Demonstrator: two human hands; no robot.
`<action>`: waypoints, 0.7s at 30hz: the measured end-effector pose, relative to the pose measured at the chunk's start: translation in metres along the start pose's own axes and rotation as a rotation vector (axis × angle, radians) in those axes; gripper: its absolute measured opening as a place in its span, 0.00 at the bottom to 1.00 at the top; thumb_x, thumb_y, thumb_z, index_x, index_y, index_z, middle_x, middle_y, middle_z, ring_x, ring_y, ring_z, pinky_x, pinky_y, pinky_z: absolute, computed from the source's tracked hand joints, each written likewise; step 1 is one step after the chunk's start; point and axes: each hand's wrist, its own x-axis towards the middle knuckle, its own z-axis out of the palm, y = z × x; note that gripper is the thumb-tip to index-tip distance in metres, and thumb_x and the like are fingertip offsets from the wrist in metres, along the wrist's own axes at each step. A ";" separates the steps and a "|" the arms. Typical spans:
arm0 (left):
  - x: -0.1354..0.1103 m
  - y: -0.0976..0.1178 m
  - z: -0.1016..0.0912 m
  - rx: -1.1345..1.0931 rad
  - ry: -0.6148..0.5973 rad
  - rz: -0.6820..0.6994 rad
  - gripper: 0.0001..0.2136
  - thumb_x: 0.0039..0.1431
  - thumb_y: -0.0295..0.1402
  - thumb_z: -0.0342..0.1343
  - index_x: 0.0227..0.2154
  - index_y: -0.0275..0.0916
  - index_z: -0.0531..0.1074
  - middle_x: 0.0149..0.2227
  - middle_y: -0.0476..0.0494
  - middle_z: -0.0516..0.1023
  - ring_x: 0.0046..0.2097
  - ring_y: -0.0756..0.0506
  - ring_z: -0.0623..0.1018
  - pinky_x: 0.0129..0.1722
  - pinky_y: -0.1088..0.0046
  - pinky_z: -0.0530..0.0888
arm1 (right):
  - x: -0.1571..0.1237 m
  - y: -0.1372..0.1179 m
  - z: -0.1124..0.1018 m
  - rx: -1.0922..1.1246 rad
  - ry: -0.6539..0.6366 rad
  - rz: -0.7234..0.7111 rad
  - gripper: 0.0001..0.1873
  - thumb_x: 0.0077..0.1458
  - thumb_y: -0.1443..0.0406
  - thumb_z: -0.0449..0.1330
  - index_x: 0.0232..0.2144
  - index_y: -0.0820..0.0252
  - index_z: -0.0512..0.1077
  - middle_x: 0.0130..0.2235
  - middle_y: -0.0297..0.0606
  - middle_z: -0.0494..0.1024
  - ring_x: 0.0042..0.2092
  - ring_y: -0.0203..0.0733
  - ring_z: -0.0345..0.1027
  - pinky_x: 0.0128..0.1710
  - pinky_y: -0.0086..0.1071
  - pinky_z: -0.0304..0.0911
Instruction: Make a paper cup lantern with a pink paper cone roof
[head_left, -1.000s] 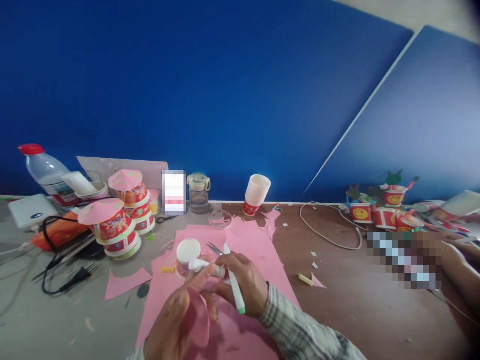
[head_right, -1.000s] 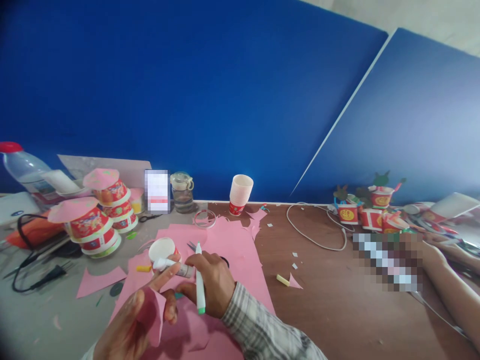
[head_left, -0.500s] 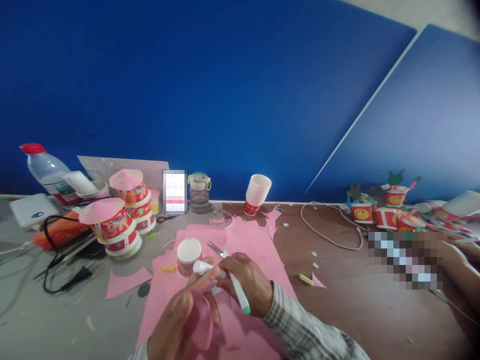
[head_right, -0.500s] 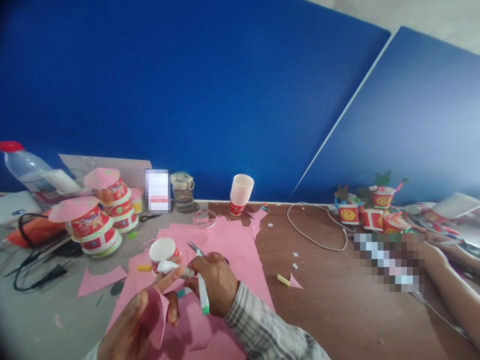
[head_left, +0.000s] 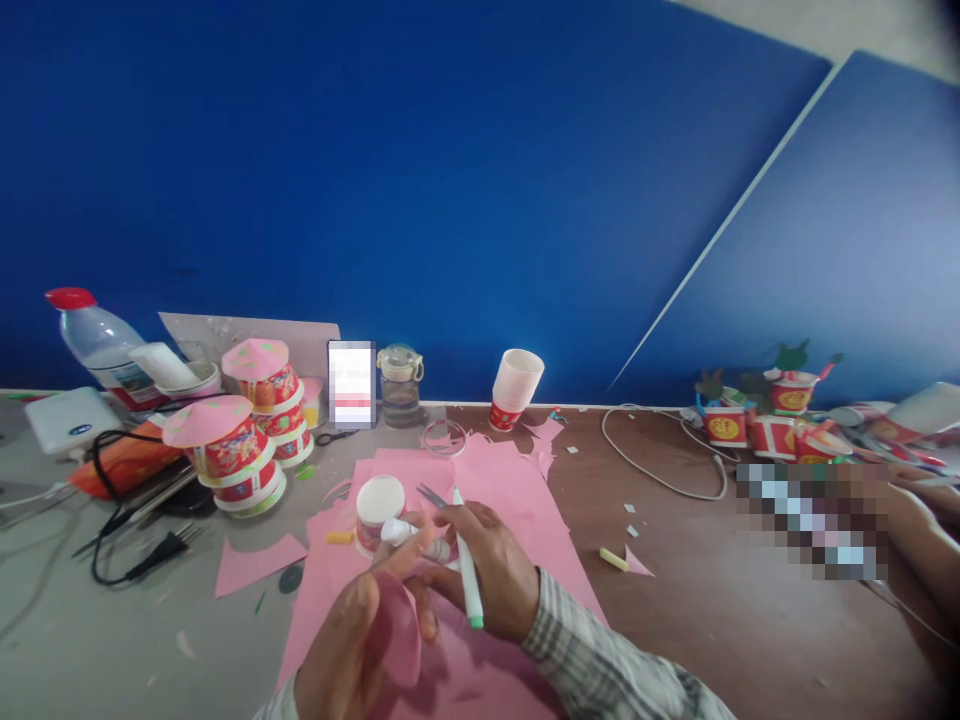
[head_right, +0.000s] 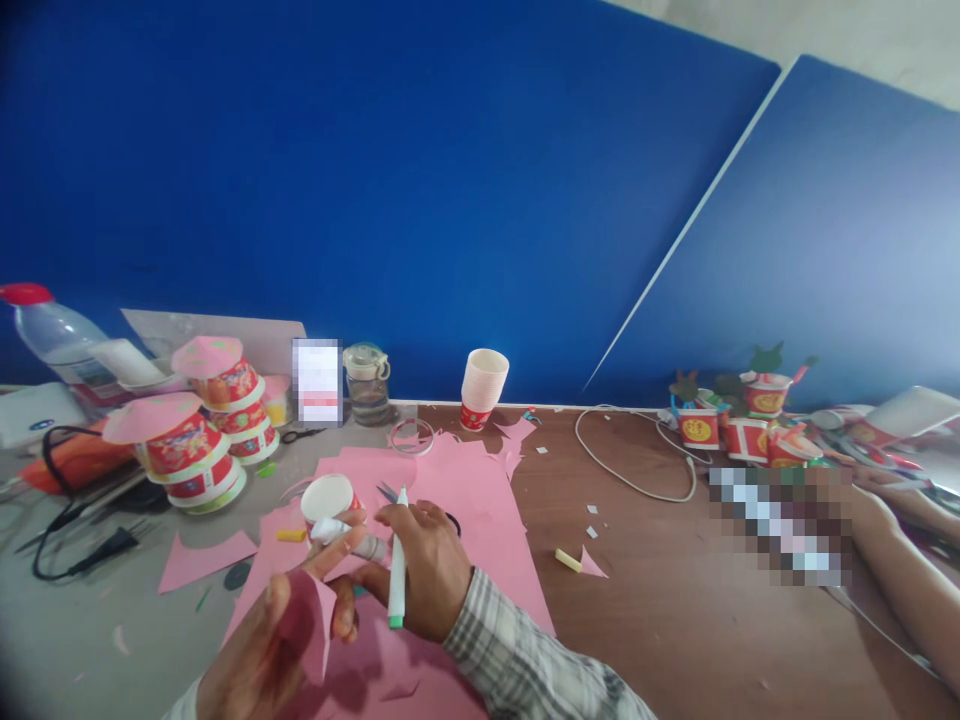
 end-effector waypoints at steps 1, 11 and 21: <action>0.000 0.001 0.002 -0.002 0.003 -0.005 0.27 0.37 0.54 0.49 0.39 0.44 0.70 0.15 0.48 0.73 0.19 0.44 0.69 0.20 0.65 0.68 | 0.001 -0.001 -0.003 0.029 -0.036 0.000 0.11 0.49 0.64 0.60 0.37 0.56 0.67 0.29 0.34 0.77 0.30 0.44 0.72 0.34 0.34 0.66; -0.005 0.015 -0.006 -0.099 0.120 -0.166 0.34 0.26 0.51 0.59 0.44 0.50 0.65 0.18 0.47 0.76 0.21 0.42 0.73 0.18 0.64 0.73 | 0.007 0.043 -0.001 -0.275 0.036 0.156 0.05 0.50 0.61 0.59 0.30 0.57 0.68 0.23 0.30 0.76 0.26 0.41 0.70 0.35 0.32 0.57; 0.019 0.055 -0.046 -0.232 0.383 0.071 0.24 0.46 0.49 0.43 0.42 0.40 0.67 0.38 0.41 0.79 0.33 0.42 0.77 0.27 0.70 0.78 | 0.007 0.067 0.017 -0.342 -0.039 0.150 0.09 0.48 0.58 0.60 0.24 0.58 0.71 0.19 0.33 0.77 0.20 0.40 0.68 0.28 0.32 0.51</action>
